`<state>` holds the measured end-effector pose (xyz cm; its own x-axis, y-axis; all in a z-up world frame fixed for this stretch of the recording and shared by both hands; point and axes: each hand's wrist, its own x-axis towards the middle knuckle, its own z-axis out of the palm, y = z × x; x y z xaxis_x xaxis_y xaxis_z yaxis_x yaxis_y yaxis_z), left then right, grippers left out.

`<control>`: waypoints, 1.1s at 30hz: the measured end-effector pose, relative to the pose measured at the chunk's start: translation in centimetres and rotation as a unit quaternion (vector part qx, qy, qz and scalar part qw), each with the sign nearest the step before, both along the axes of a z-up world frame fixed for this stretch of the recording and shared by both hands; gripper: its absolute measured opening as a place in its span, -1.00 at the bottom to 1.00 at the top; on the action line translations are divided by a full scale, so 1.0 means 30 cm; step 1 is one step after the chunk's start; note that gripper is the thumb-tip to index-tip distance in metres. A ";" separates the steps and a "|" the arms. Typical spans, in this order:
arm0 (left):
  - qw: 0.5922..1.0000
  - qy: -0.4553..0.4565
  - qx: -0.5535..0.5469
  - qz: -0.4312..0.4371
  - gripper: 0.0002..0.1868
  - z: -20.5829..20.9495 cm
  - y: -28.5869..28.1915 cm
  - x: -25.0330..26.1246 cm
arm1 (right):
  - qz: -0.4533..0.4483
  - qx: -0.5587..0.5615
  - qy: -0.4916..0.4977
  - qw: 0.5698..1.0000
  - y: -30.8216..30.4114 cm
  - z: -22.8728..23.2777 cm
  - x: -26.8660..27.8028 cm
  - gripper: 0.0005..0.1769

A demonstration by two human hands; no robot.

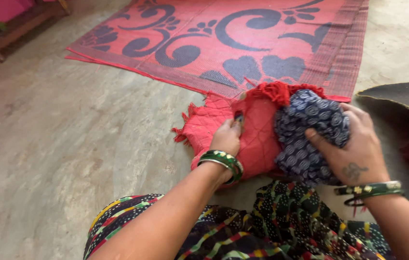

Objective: The person sits on the floor and uses a small patterned cloth to wipe a larger red quilted textile. They repeatedly rub the surface of the red cloth, focusing on specific areas and occasionally adjusting the fabric's position.

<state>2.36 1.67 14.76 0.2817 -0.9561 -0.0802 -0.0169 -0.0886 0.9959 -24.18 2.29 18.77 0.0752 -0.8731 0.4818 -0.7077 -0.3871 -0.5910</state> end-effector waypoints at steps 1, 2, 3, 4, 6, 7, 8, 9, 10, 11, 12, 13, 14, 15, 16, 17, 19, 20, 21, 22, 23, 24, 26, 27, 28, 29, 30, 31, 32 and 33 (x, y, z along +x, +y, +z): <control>1.000 0.024 0.008 0.007 -0.64 -0.034 -0.004 0.028 | 0.011 0.013 -0.012 1.000 0.008 -0.008 0.038 -0.17; 0.998 0.055 0.011 0.011 -0.63 -0.069 -0.002 0.048 | 0.022 0.026 -0.024 0.999 0.012 -0.017 0.068 -0.15; 0.996 0.085 0.014 0.015 -0.61 -0.100 0.004 0.063 | 0.030 0.001 0.002 1.000 0.006 -0.030 0.101 -0.16; 0.993 0.114 0.018 0.018 -0.59 -0.122 0.010 0.076 | 0.037 -0.024 0.028 0.999 -0.004 -0.048 0.139 -0.18; 0.991 0.129 0.024 0.005 -0.48 -0.142 0.023 0.069 | 0.044 -0.038 0.066 0.996 -0.019 -0.093 0.195 -0.21; 0.998 0.046 0.009 -0.037 -0.41 -0.140 0.025 0.063 | 0.044 -0.027 0.080 0.995 -0.024 -0.120 0.216 -0.22; 0.996 -0.038 -0.005 -0.079 -0.34 -0.137 0.031 0.053 | 0.043 -0.014 0.092 0.995 -0.026 -0.150 0.237 -0.23; 0.989 -0.073 -0.044 -0.117 -0.28 -0.135 0.031 0.043 | 0.042 -0.006 0.086 0.995 -0.037 -0.178 0.251 -0.24; 0.978 -0.106 -0.084 -0.157 -0.12 -0.142 0.029 0.029 | 0.039 0.001 0.081 0.996 -0.054 -0.204 0.249 -0.24; 0.975 -0.150 -0.072 -0.150 -0.10 -0.156 0.027 0.022 | 0.036 0.009 0.076 0.996 -0.072 -0.233 0.241 -0.24; 0.969 -0.193 -0.062 -0.142 -0.06 -0.176 0.023 0.018 | 0.027 -0.024 0.104 0.994 -0.089 -0.260 0.219 -0.25; 0.961 -0.236 -0.051 -0.134 -0.02 -0.199 0.024 0.024 | 0.019 -0.056 0.131 0.990 -0.109 -0.284 0.183 -0.27; 0.970 -0.206 0.001 -0.132 -0.07 -0.218 0.021 0.036 | 0.011 -0.091 0.156 0.983 -0.137 -0.307 0.148 -0.28; 0.974 -0.176 0.052 -0.131 -0.12 -0.234 0.013 0.045 | 0.025 -0.072 0.093 0.993 -0.171 -0.335 0.111 -0.33; 0.975 -0.147 0.103 -0.128 -0.17 -0.249 0.001 0.053 | 0.039 -0.053 0.029 0.997 -0.209 -0.367 0.072 -0.38; 0.976 -0.093 0.122 -0.153 -0.33 -0.259 -0.016 0.056 | 0.040 -0.030 -0.030 0.998 -0.253 -0.399 0.036 -0.38; 0.967 0.012 0.154 -0.200 -0.56 -0.263 -0.056 0.047 | 0.023 -0.004 -0.105 0.994 -0.331 -0.439 -0.010 -0.34; 0.958 0.119 0.139 -0.221 -0.62 -0.264 -0.059 0.035 | 0.008 0.005 -0.092 0.996 -0.344 -0.452 -0.019 -0.31; 0.937 0.224 0.124 -0.239 -0.68 -0.263 -0.059 0.020 | -0.006 0.009 -0.060 0.998 -0.342 -0.447 -0.026 -0.27; 0.905 0.325 0.106 -0.255 -0.74 -0.260 -0.060 0.009 | -0.013 0.008 -0.021 1.000 -0.333 -0.426 -0.026 -0.24; 0.914 0.302 0.082 -0.258 -0.74 -0.256 -0.052 -0.001 | -0.018 0.004 0.022 1.000 -0.304 -0.385 0.003 -0.21; 0.922 0.278 0.059 -0.262 -0.73 -0.251 -0.040 -0.011 | -0.015 -0.005 0.068 0.998 -0.267 -0.342 0.039 -0.18; 0.930 0.276 0.048 -0.239 -0.71 -0.238 -0.022 -0.027 | 0.002 -0.023 0.161 0.987 -0.239 -0.284 0.052 -0.11; 0.929 0.298 0.060 -0.211 -0.69 -0.239 -0.007 -0.027 | 0.013 -0.032 0.202 0.979 -0.213 -0.249 0.083 -0.07; 0.927 0.319 0.073 -0.183 -0.66 -0.245 0.001 -0.029 | 0.025 -0.041 0.238 0.970 -0.194 -0.218 0.111 -0.04; 0.931 0.311 0.046 -0.183 -0.63 -0.252 -0.007 -0.033 | 0.035 -0.050 0.269 0.961 -0.176 -0.194 0.138 -0.01; 0.935 0.303 0.020 -0.183 -0.59 -0.263 -0.020 -0.037 | 0.046 -0.057 0.293 0.953 -0.153 -0.175 0.159 0.03; 0.938 0.296 -0.006 -0.183 -0.56 -0.276 -0.027 -0.049 | 0.056 -0.057 0.303 0.949 -0.134 -0.162 0.176 0.06; 0.930 0.310 -0.025 -0.197 -0.57 -0.289 -0.026 -0.067 | 0.068 -0.055 0.308 0.947 -0.122 -0.152 0.190 0.10; 0.921 0.325 -0.044 -0.211 -0.59 -0.300 -0.021 -0.086 | 0.080 -0.048 0.311 0.946 -0.122 -0.148 0.206 0.13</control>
